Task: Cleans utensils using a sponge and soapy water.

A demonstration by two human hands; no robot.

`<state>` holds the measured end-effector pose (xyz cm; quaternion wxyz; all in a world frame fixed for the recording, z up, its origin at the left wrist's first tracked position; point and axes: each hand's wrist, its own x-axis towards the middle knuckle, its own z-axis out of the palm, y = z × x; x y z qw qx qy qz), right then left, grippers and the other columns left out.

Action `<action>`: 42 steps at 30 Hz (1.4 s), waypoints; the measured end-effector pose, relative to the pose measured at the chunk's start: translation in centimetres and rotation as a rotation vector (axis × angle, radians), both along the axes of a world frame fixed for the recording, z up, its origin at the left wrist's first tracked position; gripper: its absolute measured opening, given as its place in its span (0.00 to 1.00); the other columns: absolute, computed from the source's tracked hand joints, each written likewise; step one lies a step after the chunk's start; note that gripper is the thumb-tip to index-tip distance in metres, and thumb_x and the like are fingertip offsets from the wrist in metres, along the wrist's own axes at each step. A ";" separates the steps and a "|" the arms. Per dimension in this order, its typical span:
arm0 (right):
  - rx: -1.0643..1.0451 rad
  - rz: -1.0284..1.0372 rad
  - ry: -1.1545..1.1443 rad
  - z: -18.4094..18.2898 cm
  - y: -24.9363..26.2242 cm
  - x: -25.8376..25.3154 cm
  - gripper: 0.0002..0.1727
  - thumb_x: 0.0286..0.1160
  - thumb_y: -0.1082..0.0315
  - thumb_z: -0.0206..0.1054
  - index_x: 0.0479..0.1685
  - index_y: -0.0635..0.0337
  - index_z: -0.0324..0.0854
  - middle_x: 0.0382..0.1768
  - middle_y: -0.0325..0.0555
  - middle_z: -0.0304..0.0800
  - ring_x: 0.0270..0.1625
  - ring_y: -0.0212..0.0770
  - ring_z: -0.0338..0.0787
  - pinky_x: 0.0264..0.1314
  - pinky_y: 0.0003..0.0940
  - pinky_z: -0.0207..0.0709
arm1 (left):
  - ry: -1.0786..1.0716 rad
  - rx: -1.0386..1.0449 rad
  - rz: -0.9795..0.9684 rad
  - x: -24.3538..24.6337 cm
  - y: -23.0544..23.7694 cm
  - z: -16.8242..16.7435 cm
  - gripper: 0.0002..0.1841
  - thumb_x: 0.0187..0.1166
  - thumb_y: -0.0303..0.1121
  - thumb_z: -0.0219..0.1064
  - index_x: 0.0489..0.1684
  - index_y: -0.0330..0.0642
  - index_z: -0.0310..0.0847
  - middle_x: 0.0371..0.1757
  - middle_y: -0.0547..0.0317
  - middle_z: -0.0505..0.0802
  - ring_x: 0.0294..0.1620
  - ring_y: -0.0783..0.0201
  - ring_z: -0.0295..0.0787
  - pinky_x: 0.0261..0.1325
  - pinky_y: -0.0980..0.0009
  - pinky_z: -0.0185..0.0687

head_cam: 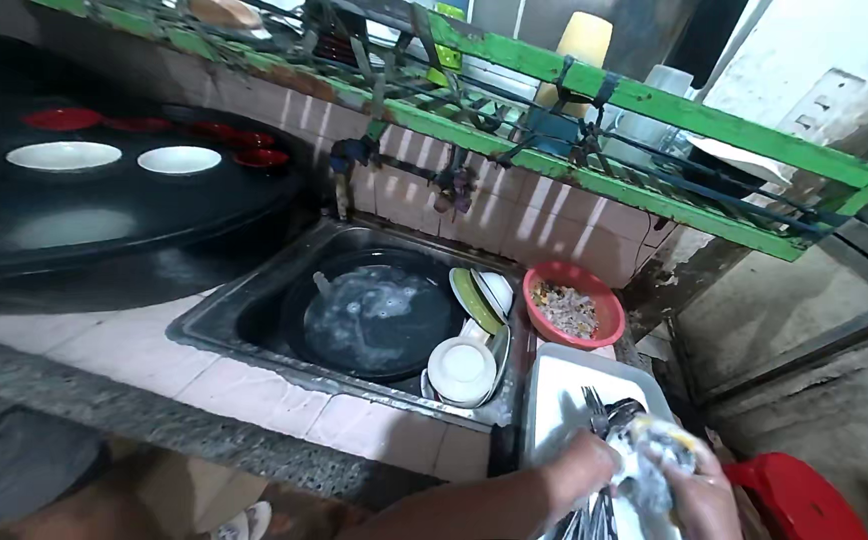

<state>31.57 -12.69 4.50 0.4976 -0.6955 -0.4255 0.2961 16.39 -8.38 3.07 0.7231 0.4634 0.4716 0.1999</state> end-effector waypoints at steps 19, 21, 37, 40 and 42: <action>-0.110 0.121 -0.473 -0.5 0.9 0.4 0.31 0.74 0.68 0.72 0.73 0.79 0.72 0.67 0.75 0.82 0.72 0.67 0.83 0.78 0.61 0.72 | 0.070 -0.034 0.109 0.2 0.4 -0.4 0.06 0.76 0.29 0.68 0.37 0.34 0.82 0.33 0.54 0.86 0.32 0.62 0.82 0.40 0.61 0.80; 0.012 0.039 -0.404 0.5 2.3 2.5 0.28 0.75 0.68 0.71 0.72 0.76 0.75 0.65 0.69 0.85 0.68 0.59 0.86 0.74 0.55 0.77 | 0.036 -0.070 0.123 0.3 0.6 -0.3 0.06 0.76 0.28 0.68 0.39 0.34 0.82 0.35 0.54 0.86 0.32 0.62 0.82 0.40 0.63 0.81; 0.073 -0.125 0.024 -0.5 1.4 1.4 0.31 0.77 0.65 0.67 0.76 0.74 0.66 0.53 0.58 0.87 0.46 0.42 0.91 0.50 0.44 0.88 | -0.096 -0.122 0.094 0.4 0.4 0.0 0.06 0.82 0.32 0.67 0.44 0.37 0.82 0.36 0.59 0.86 0.31 0.68 0.82 0.38 0.70 0.81; -0.047 -0.048 0.048 -1.3 0.3 -1.9 0.32 0.78 0.67 0.68 0.79 0.73 0.65 0.59 0.62 0.86 0.54 0.44 0.90 0.60 0.46 0.86 | -0.130 -0.053 0.079 -0.4 0.3 0.2 0.11 0.88 0.32 0.57 0.51 0.32 0.81 0.44 0.53 0.86 0.43 0.63 0.83 0.51 0.64 0.80; -0.123 -0.008 0.014 0.2 0.5 -0.1 0.29 0.79 0.66 0.68 0.76 0.71 0.68 0.55 0.58 0.88 0.51 0.41 0.90 0.56 0.44 0.86 | -0.239 -0.037 0.150 -0.5 0.4 -0.2 0.13 0.91 0.32 0.54 0.50 0.35 0.83 0.40 0.59 0.89 0.39 0.68 0.85 0.48 0.69 0.81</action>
